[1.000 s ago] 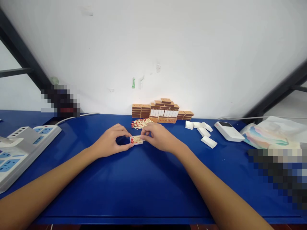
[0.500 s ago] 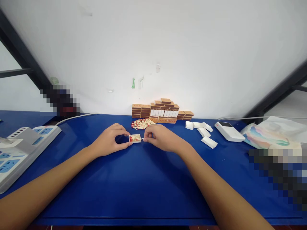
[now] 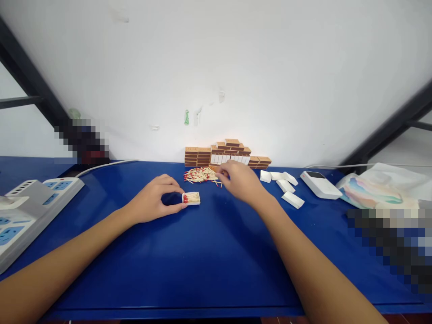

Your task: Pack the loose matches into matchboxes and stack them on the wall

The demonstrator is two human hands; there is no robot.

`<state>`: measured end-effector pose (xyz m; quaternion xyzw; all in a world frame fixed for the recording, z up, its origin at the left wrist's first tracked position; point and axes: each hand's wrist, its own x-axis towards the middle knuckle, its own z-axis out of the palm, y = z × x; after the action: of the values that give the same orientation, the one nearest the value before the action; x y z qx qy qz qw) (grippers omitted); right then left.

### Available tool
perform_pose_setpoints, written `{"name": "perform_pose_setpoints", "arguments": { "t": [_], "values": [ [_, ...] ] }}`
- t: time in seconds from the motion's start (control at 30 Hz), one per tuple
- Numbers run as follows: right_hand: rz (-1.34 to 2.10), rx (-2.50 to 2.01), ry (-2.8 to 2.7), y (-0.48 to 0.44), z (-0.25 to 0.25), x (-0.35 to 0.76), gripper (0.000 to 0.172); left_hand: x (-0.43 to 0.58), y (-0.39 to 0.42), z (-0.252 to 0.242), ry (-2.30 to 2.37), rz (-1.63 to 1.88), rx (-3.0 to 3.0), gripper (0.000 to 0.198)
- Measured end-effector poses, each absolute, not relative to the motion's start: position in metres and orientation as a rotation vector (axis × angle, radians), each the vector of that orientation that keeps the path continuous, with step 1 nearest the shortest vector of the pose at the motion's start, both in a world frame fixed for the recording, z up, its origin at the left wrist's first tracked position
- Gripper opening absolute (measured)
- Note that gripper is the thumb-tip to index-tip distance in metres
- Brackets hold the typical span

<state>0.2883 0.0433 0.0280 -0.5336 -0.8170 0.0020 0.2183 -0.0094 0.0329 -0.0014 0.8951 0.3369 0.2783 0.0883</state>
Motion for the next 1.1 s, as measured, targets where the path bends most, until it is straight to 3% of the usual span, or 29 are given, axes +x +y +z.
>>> {"name": "perform_pose_setpoints", "arguments": {
  "t": [0.1,0.2,0.3,0.4,0.6,0.8,1.1],
  "values": [
    [-0.169,-1.669,-2.248,0.054,0.026,0.308,0.02,-0.01,0.033,0.002,1.05,0.906,2.666,0.027],
    [-0.03,-1.697,-2.312,0.063,0.018,0.317,0.011,-0.011,0.033,0.003,1.052,0.891,2.659,0.028],
    [0.141,-1.529,-2.408,0.069,0.01,0.319,0.02,-0.011,0.033,0.003,1.054,0.888,2.652,0.027],
    [0.236,-1.437,-2.45,0.075,0.004,0.32,0.017,-0.009,0.032,0.0,1.002,0.864,2.653,0.026],
    [0.316,-1.481,-2.446,0.08,-0.001,0.325,0.01,-0.007,0.03,-0.001,0.983,0.847,2.641,0.024],
    [0.395,-1.589,-2.409,0.07,0.007,0.321,0.012,-0.007,0.031,-0.003,0.997,0.82,2.635,0.024],
    [0.482,-1.279,-2.473,0.013,0.017,0.248,0.014,-0.002,0.029,-0.011,0.988,0.798,2.661,0.025]
  ]
}}
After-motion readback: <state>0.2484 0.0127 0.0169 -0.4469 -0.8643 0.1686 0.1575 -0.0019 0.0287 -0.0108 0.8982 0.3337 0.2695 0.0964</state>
